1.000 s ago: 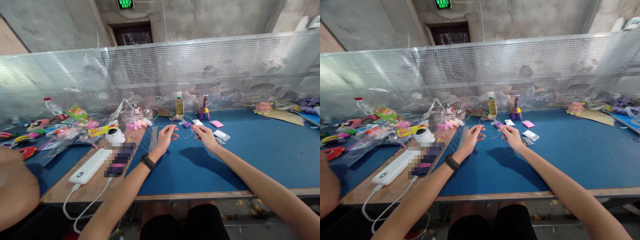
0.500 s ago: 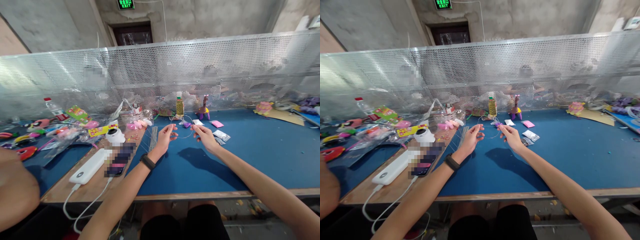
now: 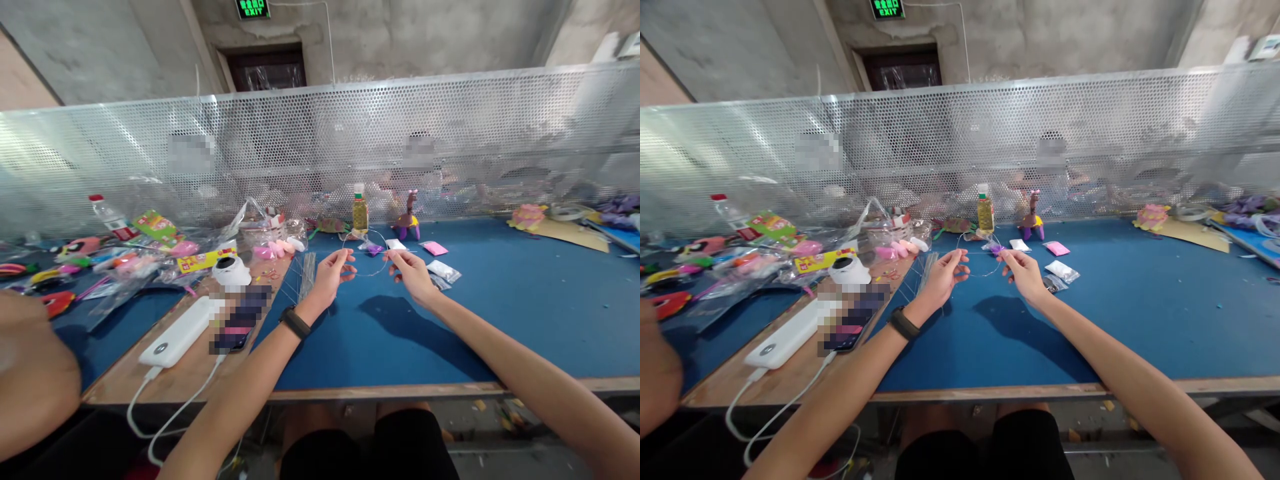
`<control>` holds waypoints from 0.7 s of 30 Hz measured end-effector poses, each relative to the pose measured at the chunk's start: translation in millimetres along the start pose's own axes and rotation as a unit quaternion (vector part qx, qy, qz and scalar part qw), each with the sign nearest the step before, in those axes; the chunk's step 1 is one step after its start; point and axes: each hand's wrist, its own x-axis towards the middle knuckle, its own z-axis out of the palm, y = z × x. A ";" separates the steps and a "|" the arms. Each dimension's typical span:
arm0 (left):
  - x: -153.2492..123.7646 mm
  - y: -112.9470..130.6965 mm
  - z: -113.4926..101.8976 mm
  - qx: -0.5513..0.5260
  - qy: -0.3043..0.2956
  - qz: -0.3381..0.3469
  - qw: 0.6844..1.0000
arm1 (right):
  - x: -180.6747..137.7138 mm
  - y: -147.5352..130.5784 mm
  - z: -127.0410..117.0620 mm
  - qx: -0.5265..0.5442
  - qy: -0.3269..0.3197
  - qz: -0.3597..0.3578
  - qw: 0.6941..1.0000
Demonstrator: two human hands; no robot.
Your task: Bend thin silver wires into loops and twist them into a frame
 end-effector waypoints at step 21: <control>4.7 37.4 -44.7 0.084 -0.416 -0.217 0.879 | 11.3 -7.5 -20.8 -0.006 -0.151 0.124 0.981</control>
